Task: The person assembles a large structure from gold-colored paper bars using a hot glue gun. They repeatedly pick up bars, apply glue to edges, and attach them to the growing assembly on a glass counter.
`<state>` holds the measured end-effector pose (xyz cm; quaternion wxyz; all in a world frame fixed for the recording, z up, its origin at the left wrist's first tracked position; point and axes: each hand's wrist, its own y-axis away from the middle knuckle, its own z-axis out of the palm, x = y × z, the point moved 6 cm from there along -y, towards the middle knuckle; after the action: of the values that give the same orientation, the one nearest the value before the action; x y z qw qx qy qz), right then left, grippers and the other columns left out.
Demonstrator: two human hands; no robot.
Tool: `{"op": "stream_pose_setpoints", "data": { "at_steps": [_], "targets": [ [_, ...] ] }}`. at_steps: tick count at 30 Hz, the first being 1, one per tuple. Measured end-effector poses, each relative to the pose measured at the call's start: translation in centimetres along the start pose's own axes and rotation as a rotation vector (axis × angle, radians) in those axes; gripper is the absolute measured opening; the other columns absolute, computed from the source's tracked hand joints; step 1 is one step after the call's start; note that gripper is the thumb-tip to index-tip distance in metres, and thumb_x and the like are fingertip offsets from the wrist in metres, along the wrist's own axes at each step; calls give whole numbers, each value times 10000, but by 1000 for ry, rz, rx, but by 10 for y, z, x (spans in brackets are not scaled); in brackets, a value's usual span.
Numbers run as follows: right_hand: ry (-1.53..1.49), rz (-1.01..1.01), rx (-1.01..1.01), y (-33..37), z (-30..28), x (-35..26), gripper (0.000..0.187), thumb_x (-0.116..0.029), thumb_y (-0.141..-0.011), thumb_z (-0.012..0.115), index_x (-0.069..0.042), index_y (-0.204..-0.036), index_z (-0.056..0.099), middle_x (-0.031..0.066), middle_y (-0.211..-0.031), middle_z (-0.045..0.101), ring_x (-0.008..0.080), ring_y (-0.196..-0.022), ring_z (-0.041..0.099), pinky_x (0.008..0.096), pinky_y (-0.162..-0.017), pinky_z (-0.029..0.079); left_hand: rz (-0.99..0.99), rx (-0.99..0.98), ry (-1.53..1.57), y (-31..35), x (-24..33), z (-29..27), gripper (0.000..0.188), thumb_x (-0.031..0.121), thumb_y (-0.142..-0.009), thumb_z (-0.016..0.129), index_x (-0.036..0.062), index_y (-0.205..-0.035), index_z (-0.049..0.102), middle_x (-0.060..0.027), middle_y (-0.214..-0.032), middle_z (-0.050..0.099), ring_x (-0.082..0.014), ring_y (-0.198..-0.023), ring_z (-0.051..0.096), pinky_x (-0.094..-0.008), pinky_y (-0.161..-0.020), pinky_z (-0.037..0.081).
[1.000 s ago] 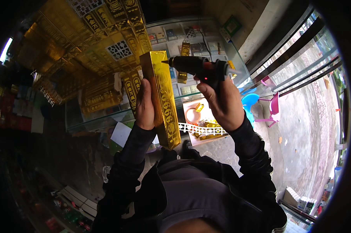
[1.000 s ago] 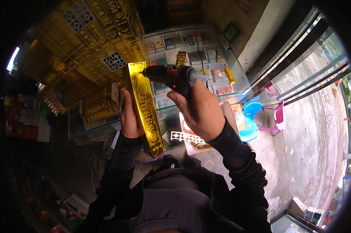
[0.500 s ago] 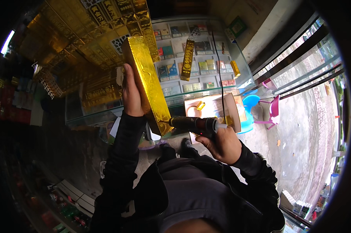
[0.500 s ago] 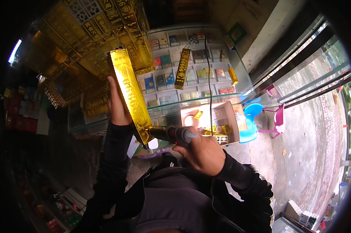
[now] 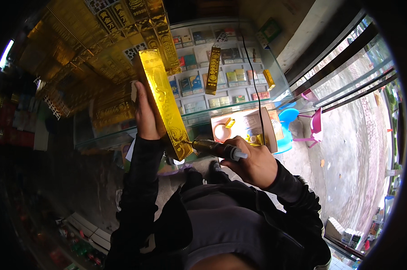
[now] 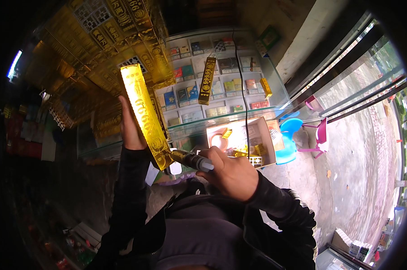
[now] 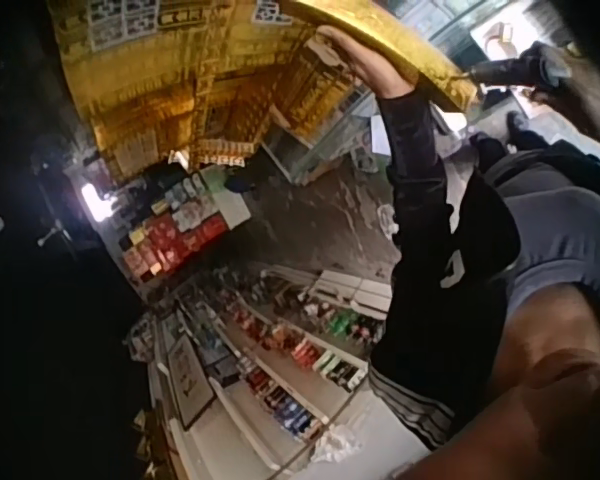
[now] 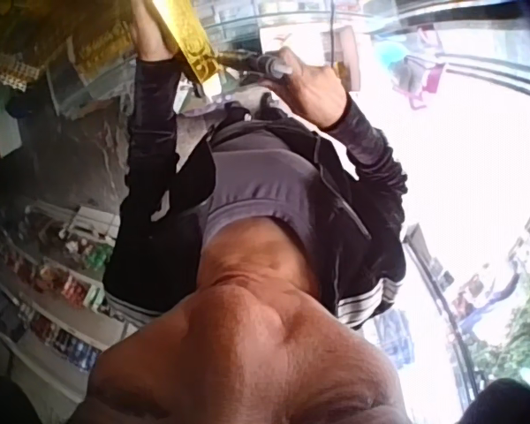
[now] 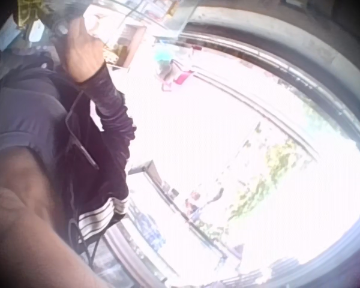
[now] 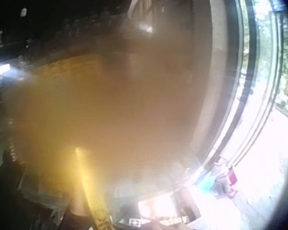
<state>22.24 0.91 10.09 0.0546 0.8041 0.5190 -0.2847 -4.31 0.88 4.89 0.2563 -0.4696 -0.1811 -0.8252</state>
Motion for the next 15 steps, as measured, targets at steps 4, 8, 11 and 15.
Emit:
{"op": "stream_pose_setpoints", "data": {
  "at_steps": [4,8,11,15],
  "targets": [
    [-78,80,135,-11,-4,41,345,-285,-881,675,-22,-994,482,133,-814,583,269,-594,638,333,-487,481,15,70,133,-3,1,-19,540,554,-965,440,75,-1185,557,-32,-967,624,-120,-818,597,-262,-716,489],
    [-1174,527,426,-39,30,174,325,-329,-924,626,-42,-1009,500,76,-827,587,209,-618,623,340,-574,534,22,158,65,3,-3,-44,563,560,-965,434,73,-1227,538,-22,-1030,607,-112,-863,580,-262,-743,473],
    [-1580,735,819,-46,68,276,343,-387,-925,607,-67,-994,506,69,-803,557,204,-642,601,389,-619,559,-36,169,77,9,-8,-56,602,591,-956,421,80,-1257,525,-19,-1047,603,-114,-883,577,-257,-761,466],
    [-1540,873,971,-38,112,364,383,-453,-925,551,-77,-993,531,73,-710,524,224,-626,594,445,-611,564,-112,293,8,20,-18,-72,615,608,-951,412,90,-1266,516,-5,-971,589,-109,-799,559,-258,-686,456]
  ]
}}
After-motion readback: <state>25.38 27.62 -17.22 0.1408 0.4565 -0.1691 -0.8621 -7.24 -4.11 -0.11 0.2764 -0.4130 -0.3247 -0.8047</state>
